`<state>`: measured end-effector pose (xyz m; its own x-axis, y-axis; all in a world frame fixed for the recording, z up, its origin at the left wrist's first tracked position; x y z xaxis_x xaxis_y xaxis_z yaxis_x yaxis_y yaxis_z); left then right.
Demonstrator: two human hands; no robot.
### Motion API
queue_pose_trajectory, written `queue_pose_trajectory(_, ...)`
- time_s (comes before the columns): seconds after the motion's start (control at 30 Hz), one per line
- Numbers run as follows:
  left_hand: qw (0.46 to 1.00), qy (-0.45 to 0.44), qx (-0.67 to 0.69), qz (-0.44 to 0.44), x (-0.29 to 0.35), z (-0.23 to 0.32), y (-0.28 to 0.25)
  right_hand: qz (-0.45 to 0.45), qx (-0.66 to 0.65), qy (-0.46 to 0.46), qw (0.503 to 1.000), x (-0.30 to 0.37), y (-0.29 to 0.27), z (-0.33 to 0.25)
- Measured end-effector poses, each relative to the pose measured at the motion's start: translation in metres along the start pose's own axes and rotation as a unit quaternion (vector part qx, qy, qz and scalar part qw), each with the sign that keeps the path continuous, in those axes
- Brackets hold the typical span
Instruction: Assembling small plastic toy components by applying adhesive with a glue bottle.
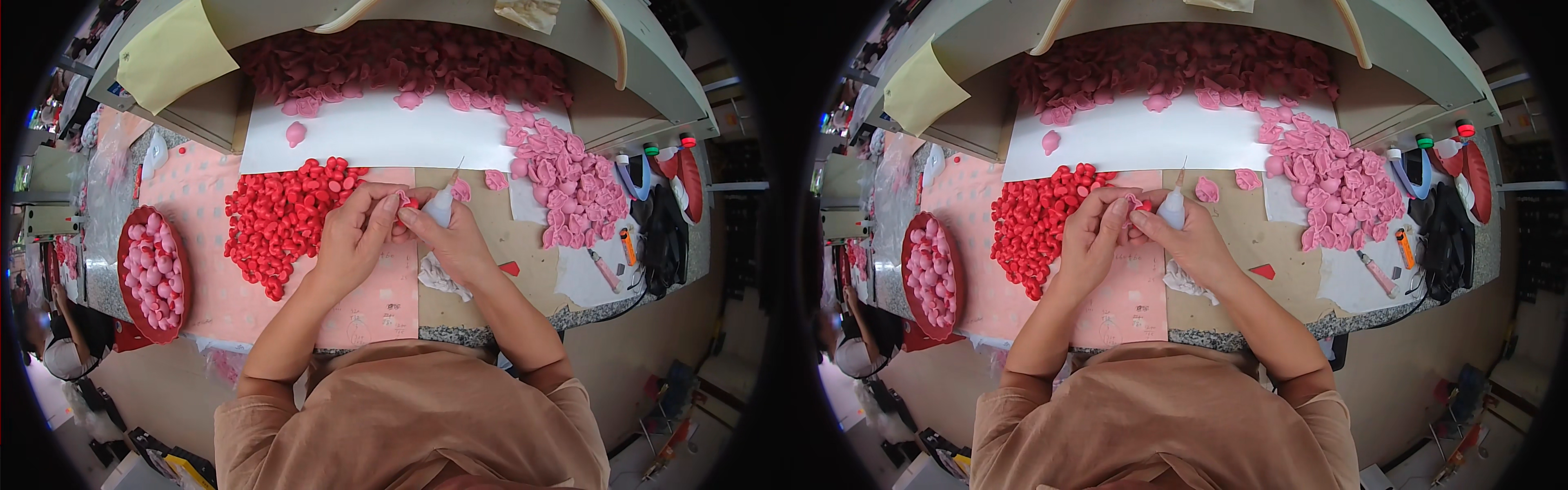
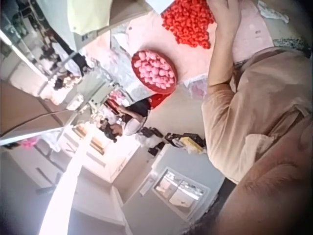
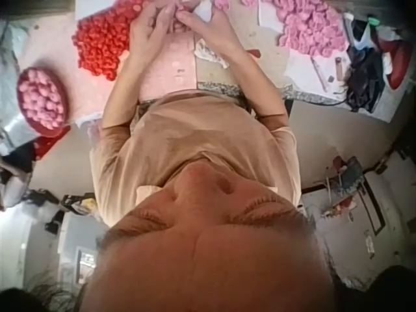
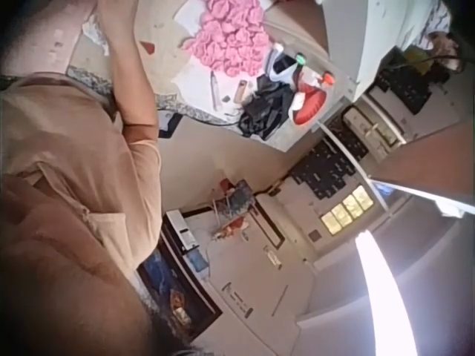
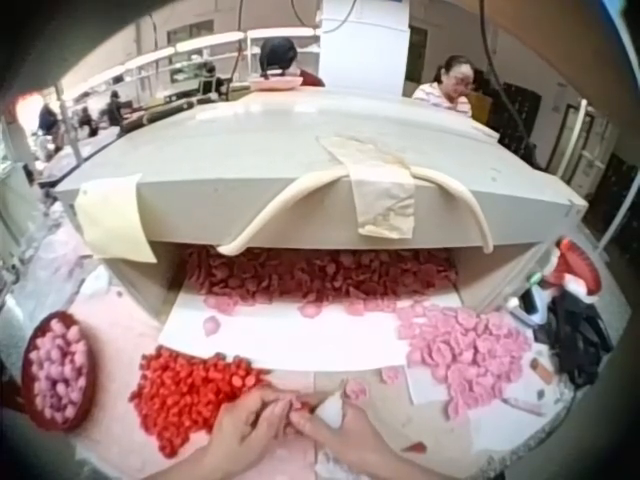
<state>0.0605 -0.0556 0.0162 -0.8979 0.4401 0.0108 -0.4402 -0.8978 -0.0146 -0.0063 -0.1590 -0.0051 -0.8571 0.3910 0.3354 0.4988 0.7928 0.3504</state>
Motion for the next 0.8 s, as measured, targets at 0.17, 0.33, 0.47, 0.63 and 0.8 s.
queue_pose_trajectory(0.17,0.990,-0.071,0.119,-0.021,0.004,0.001,0.005,-0.015,-0.016,-0.020,1.000,0.000,0.001,-0.004)
queue_pose_trajectory(0.33,0.991,-0.076,0.105,-0.034,-0.001,0.003,0.006,-0.007,-0.061,0.043,0.997,-0.002,0.000,0.000)
queue_pose_trajectory(0.47,0.998,0.043,-0.008,-0.035,-0.007,0.004,-0.006,-0.004,-0.114,0.063,0.991,-0.004,-0.002,0.003)
queue_pose_trajectory(0.63,0.952,0.287,-0.093,-0.055,-0.006,0.031,-0.016,-0.017,-0.164,0.117,0.979,0.004,0.003,-0.001)
queue_pose_trajectory(0.8,0.970,-0.053,0.187,-0.145,0.000,0.004,0.004,0.005,-0.142,0.133,0.981,0.014,-0.002,0.007)
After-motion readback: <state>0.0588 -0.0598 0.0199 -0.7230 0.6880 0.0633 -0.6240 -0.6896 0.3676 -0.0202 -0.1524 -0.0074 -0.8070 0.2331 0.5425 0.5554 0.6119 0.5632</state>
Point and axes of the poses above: each hand's wrist, its own x-axis away from the middle knuckle, its own y-axis out of the palm, z = x × y, the point moved 6 cm from there along -x, towards the middle knuckle, and after that the axes turned 15 degrees about z, right-handed, at the moved point
